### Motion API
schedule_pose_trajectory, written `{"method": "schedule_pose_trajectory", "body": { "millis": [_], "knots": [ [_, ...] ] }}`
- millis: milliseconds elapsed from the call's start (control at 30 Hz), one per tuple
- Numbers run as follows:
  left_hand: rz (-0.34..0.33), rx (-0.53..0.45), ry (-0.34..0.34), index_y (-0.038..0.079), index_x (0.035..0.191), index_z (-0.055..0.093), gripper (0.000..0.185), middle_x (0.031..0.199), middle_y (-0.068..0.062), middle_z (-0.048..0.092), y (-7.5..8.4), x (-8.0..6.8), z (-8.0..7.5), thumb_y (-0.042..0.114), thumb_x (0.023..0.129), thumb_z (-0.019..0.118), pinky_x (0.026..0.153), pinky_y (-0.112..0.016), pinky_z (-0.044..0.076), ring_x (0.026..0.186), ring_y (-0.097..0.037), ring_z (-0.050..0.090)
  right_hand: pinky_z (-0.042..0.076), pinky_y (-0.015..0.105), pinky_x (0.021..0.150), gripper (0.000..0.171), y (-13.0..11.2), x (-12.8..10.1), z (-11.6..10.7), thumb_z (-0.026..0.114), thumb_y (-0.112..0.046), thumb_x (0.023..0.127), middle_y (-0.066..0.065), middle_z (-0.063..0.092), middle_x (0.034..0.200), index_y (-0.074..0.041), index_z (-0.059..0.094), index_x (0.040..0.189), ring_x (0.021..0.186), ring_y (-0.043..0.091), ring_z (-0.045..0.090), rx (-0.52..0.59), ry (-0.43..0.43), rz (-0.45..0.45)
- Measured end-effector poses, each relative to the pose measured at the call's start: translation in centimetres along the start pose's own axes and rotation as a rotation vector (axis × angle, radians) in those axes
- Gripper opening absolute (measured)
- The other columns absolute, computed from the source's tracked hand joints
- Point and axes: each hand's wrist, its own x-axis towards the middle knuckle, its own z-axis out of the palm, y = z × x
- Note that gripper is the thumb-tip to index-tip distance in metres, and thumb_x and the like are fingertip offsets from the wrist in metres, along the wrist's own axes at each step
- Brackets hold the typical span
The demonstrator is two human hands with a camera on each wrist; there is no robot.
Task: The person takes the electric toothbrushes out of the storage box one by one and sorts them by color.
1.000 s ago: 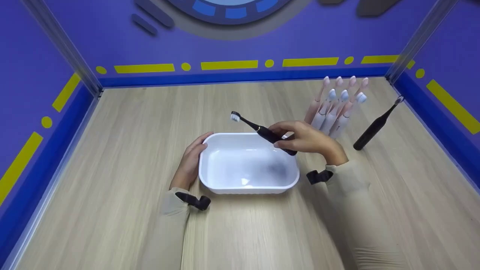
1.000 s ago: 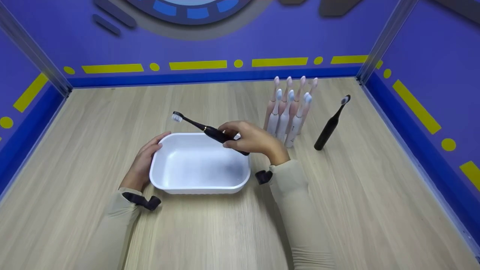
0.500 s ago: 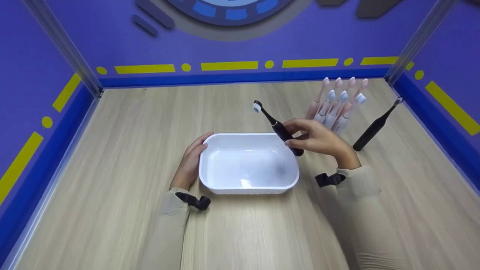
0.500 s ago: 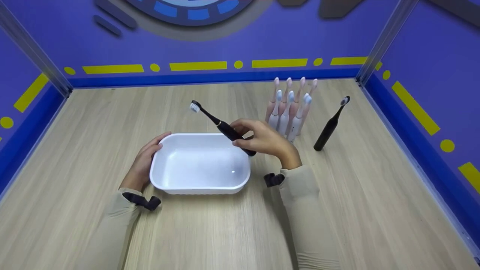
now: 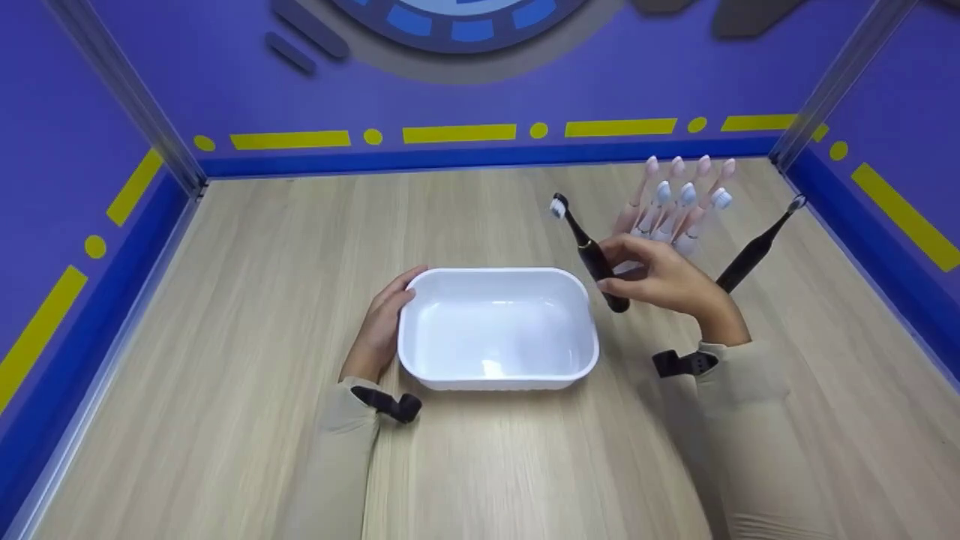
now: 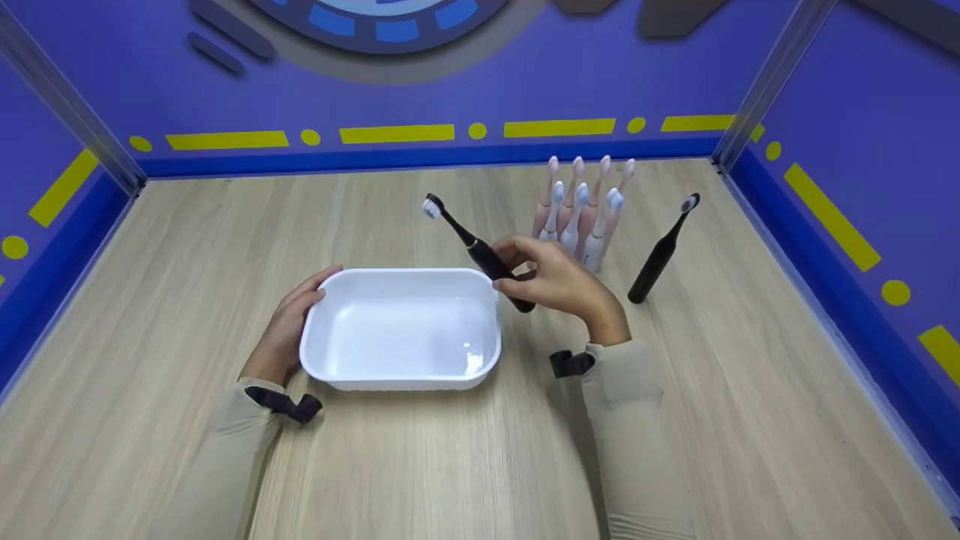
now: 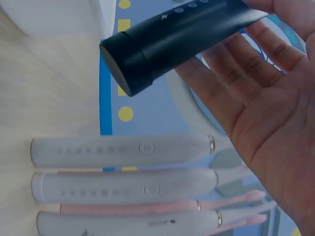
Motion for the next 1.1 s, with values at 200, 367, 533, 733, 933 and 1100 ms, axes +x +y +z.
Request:
{"method": "schedule_pose_trajectory", "body": {
  "millis": [200,367,533,733,933,1100],
  "knots": [
    [0.001,0.005,-0.004,0.017,0.142,0.047,0.045,0.148,0.001,0.044,-0.1,0.0,0.0,0.015,0.099,0.034,0.115,-0.031,0.034,0.138,-0.015,0.041,0.053,0.015,0.084,0.037,0.5,-1.0,-0.8,0.073,-0.003,0.081,0.011,0.066,0.106,0.000,0.062,0.116,0.097,0.005,0.062,0.043,0.040,0.023],
    [0.011,-0.003,-0.014,0.013,0.143,0.045,0.045,0.151,-0.002,0.041,0.1,-0.1,0.1,0.014,0.099,0.035,0.116,-0.034,0.033,0.140,-0.018,0.038,0.055,0.017,0.080,0.035,1.0,-1.9,-1.6,0.072,-0.001,0.082,0.005,0.067,0.106,-0.001,0.062,0.116,0.096,0.007,0.064,0.081,0.071,0.025],
    [0.013,-0.008,-0.007,0.012,0.143,0.045,0.045,0.151,-0.002,0.041,0.1,-0.1,0.0,0.013,0.099,0.035,0.116,-0.034,0.032,0.140,-0.018,0.037,0.053,0.014,0.079,0.036,1.4,-2.8,-2.3,0.073,-0.005,0.083,-0.007,0.067,0.105,-0.004,0.063,0.117,0.096,0.004,0.064,0.025,0.110,0.061],
    [0.021,-0.007,-0.005,0.014,0.142,0.046,0.045,0.150,-0.001,0.042,-0.2,0.0,-0.1,0.014,0.099,0.035,0.116,-0.033,0.031,0.140,-0.017,0.038,0.053,0.012,0.080,0.037,2.1,-3.8,-3.2,0.072,-0.001,0.082,-0.010,0.066,0.104,0.000,0.062,0.118,0.097,0.002,0.063,0.032,0.145,0.060],
    [0.012,-0.011,-0.007,0.014,0.142,0.046,0.045,0.149,-0.001,0.043,-0.1,0.0,-0.1,0.014,0.099,0.035,0.115,-0.033,0.033,0.138,-0.017,0.041,0.053,0.011,0.077,0.039,2.5,-4.9,-4.2,0.071,0.001,0.082,-0.011,0.065,0.105,0.004,0.059,0.119,0.098,0.001,0.061,0.033,0.173,0.093],
    [0.006,-0.007,-0.008,0.016,0.142,0.046,0.044,0.148,-0.001,0.044,-0.1,0.0,-0.1,0.015,0.099,0.035,0.115,-0.033,0.033,0.137,-0.017,0.042,0.053,0.017,0.063,0.040,2.6,-5.6,-5.1,0.071,-0.005,0.084,-0.016,0.064,0.105,0.000,0.058,0.121,0.092,0.000,0.064,-0.014,0.188,0.147]
  ]
}}
